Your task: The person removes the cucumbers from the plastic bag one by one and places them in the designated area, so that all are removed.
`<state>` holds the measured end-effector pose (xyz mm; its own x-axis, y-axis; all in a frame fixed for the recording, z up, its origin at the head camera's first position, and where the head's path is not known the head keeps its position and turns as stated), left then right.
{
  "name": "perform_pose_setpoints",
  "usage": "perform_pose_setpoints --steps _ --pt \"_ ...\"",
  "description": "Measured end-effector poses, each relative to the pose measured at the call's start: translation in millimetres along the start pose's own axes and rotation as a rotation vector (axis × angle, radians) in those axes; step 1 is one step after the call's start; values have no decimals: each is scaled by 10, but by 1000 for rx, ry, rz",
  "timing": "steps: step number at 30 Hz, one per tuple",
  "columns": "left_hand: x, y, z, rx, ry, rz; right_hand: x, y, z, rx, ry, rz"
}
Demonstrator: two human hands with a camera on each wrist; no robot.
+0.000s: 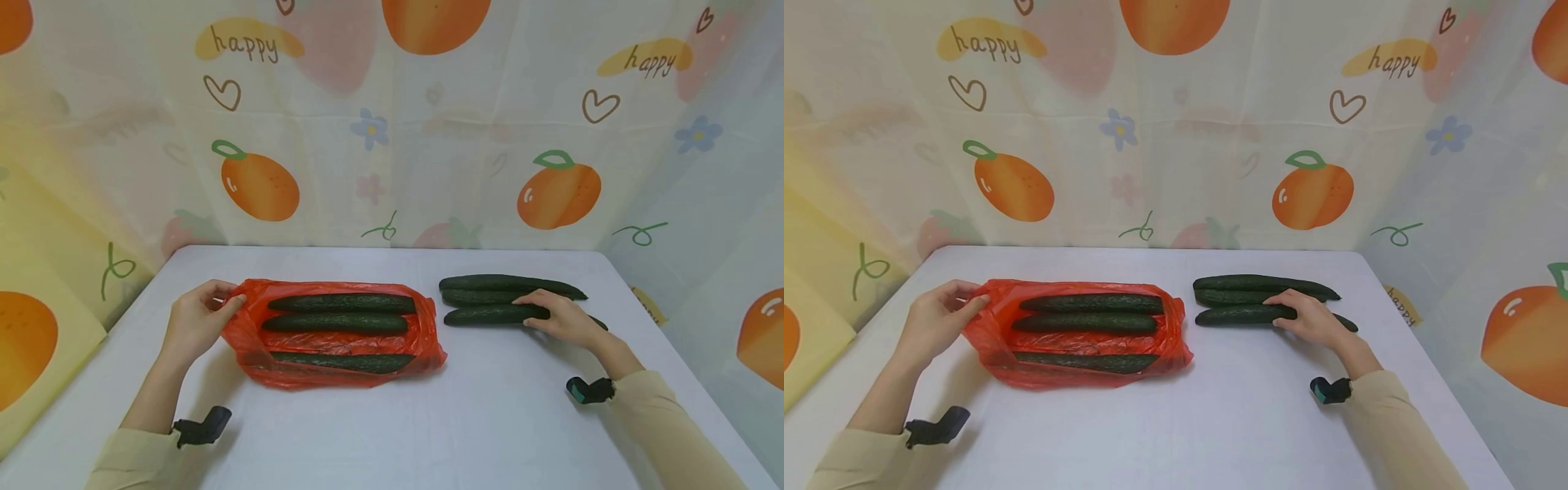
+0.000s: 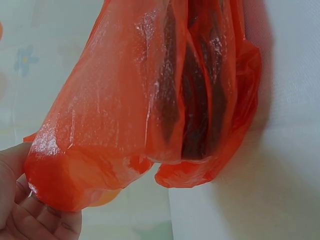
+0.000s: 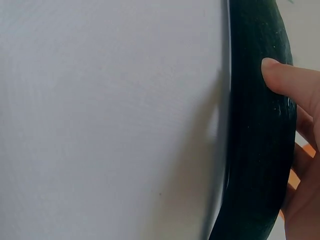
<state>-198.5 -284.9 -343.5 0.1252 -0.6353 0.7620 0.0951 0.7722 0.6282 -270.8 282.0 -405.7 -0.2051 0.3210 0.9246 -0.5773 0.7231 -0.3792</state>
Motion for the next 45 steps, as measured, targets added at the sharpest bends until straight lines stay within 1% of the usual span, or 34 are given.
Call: perform_pose_setpoints --steps 4,8,11,17,20,22,30,37,41,45 --pt "9 7 4 2 -1 5 -13 -3 17 8 6 2" --pt "15 19 9 9 -7 3 -18 -13 36 24 19 -27" --pt "15 27 11 12 -11 -9 -22 -7 47 17 18 -40" --pt "15 32 13 11 -13 -15 -36 22 63 -67 -7 -13" --pt "13 32 15 8 -11 -13 -33 9 62 -100 -4 -7" --pt "11 31 14 6 -10 -13 -30 -1 61 -108 6 -21" --pt "11 22 6 3 -6 -11 -48 -36 46 -66 69 -92" --pt "7 22 4 -2 4 -6 -55 -32 32 -83 94 -155" --pt "4 24 8 -4 7 -4 -41 -58 35 -43 116 -177" --pt "7 27 9 -3 8 0 -6 -117 58 2 131 -160"
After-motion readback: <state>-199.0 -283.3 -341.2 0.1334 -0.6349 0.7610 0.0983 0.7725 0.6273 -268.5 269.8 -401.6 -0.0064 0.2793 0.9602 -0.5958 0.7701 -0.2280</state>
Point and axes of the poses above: each hand's wrist, its own z-axis towards the middle knuckle, its own x-axis out of the back of the hand, y = z × x, the point moved 3 cm from there along z, towards the middle knuckle, and after that the axes turned 13 degrees about -y, right-handed, at the moved point
